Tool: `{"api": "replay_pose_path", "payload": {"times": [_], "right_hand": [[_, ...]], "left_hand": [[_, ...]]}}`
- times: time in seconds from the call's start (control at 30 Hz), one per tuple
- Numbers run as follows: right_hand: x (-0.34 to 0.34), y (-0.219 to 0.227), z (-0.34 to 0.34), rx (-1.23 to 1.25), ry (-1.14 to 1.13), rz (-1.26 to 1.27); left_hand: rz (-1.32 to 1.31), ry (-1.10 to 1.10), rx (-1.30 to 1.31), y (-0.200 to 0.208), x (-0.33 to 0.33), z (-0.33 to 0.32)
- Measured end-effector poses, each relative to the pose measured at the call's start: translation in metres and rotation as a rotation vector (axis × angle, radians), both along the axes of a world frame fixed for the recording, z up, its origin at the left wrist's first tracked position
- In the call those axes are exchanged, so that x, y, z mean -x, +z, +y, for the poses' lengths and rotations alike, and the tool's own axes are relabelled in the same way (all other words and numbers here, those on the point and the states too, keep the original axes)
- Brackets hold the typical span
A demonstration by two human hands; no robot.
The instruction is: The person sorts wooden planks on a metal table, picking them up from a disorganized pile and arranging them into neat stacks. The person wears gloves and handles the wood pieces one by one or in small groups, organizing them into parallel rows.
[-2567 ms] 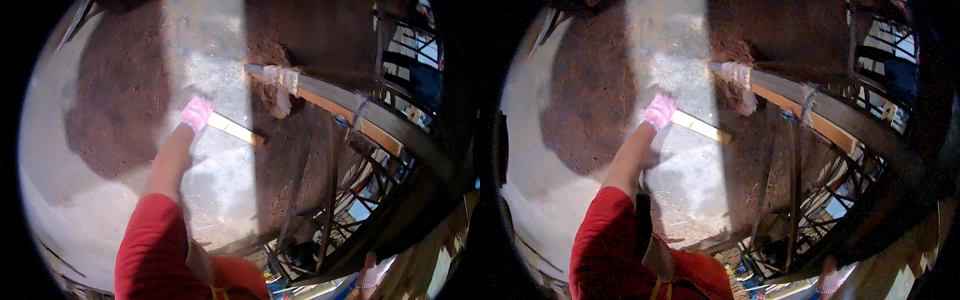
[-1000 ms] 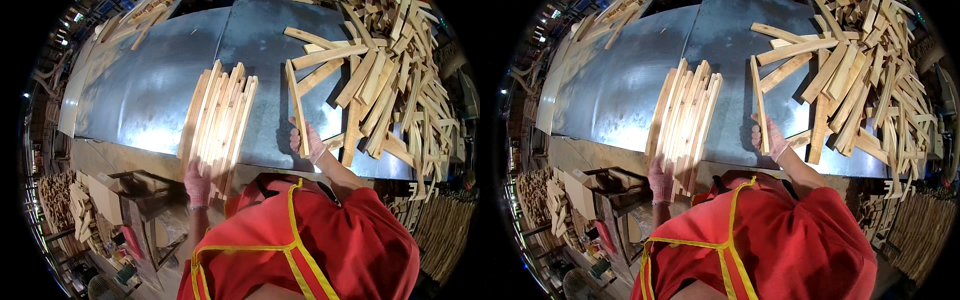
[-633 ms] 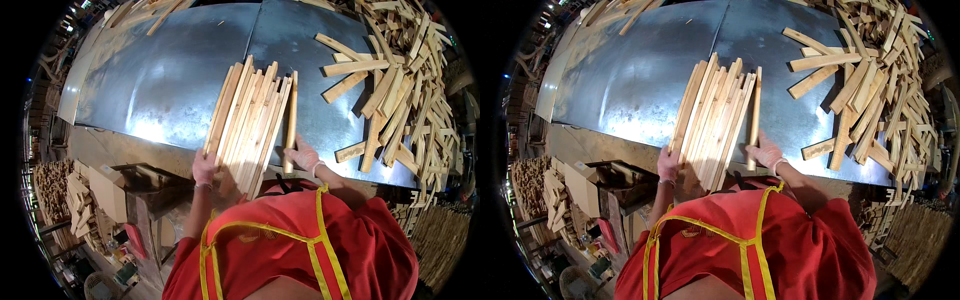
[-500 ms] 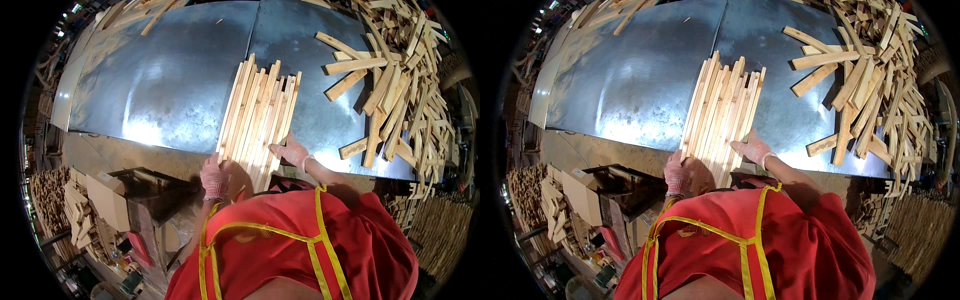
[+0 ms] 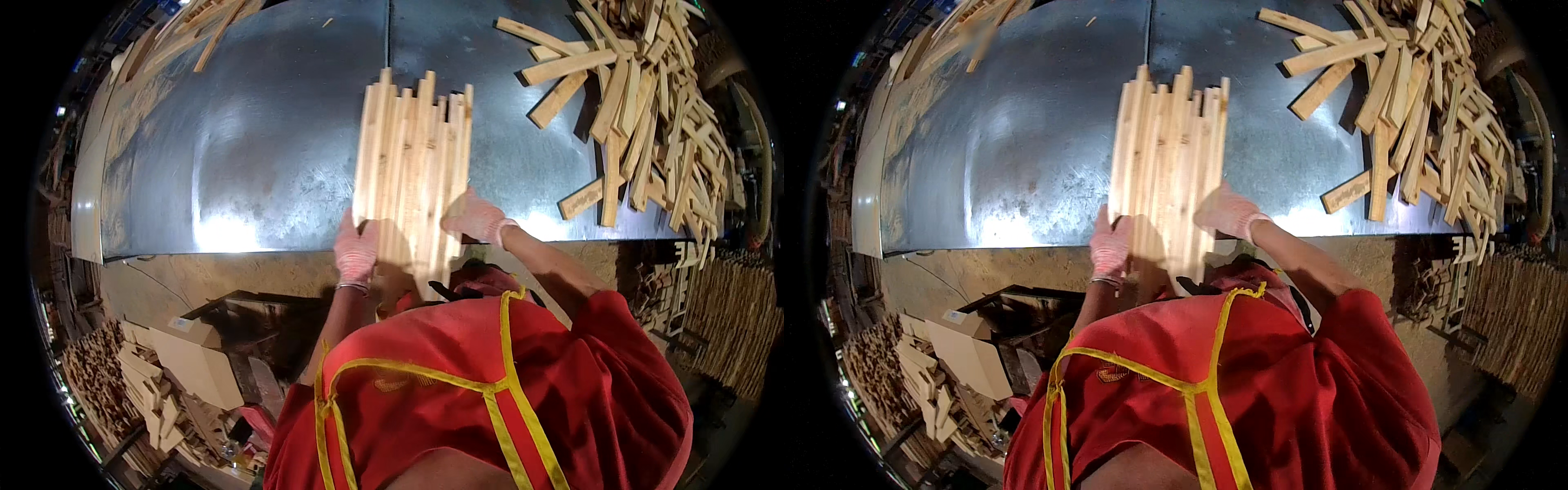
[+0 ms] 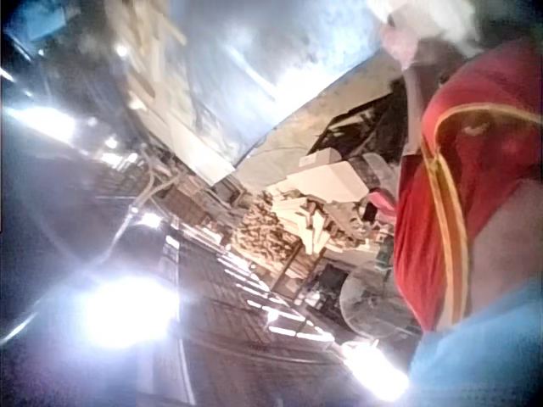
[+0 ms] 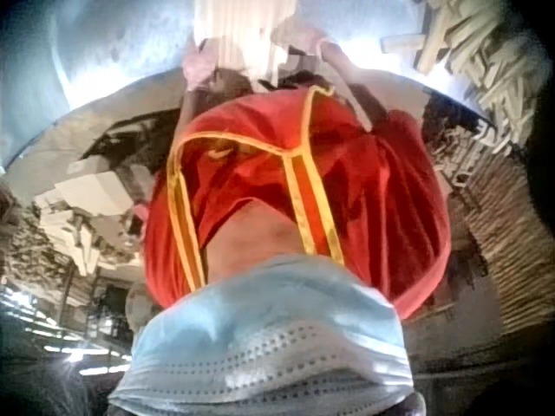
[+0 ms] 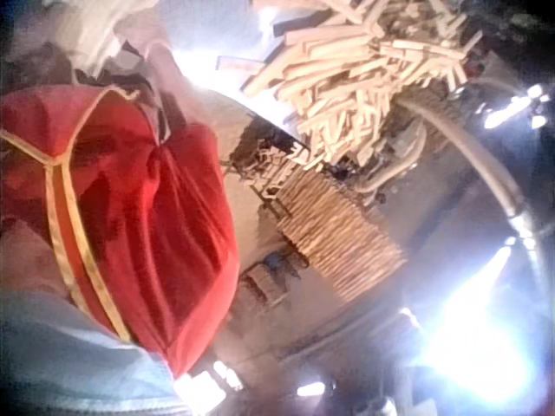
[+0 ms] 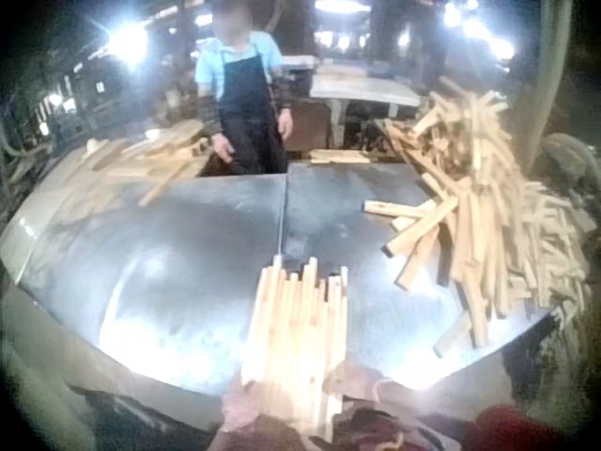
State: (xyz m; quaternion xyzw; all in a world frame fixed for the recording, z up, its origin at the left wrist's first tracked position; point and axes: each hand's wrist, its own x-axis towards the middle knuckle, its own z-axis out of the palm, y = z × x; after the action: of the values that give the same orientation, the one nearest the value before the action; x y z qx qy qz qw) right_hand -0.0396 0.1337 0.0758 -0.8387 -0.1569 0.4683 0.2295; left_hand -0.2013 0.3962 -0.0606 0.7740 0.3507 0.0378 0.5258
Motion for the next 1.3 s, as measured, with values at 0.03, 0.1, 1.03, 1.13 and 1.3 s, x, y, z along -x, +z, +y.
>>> {"api": "replay_pose_path", "payload": {"times": [0.03,0.1,1.03,1.13,1.3], "right_hand": [[0.001,0.009,0.015,0.025,0.016,0.026],[0.002,0.005,0.043,0.006,0.015,0.035],[-0.127,-0.086,-0.354,0.564,-0.49,-0.976],[-0.123,-0.076,-0.348,0.198,-0.742,-0.77],[-0.038,-0.046,-0.232,-0.767,-1.015,-0.345]], "left_hand": [[0.051,0.003,-0.038,-0.001,0.002,0.013],[0.006,0.083,0.074,0.0,0.009,0.046],[0.423,-0.472,-1.095,0.074,-0.028,-0.068],[0.399,-0.437,-1.176,0.082,-0.023,-0.087],[0.391,-0.724,-0.6,0.114,-0.075,-0.164]]}}
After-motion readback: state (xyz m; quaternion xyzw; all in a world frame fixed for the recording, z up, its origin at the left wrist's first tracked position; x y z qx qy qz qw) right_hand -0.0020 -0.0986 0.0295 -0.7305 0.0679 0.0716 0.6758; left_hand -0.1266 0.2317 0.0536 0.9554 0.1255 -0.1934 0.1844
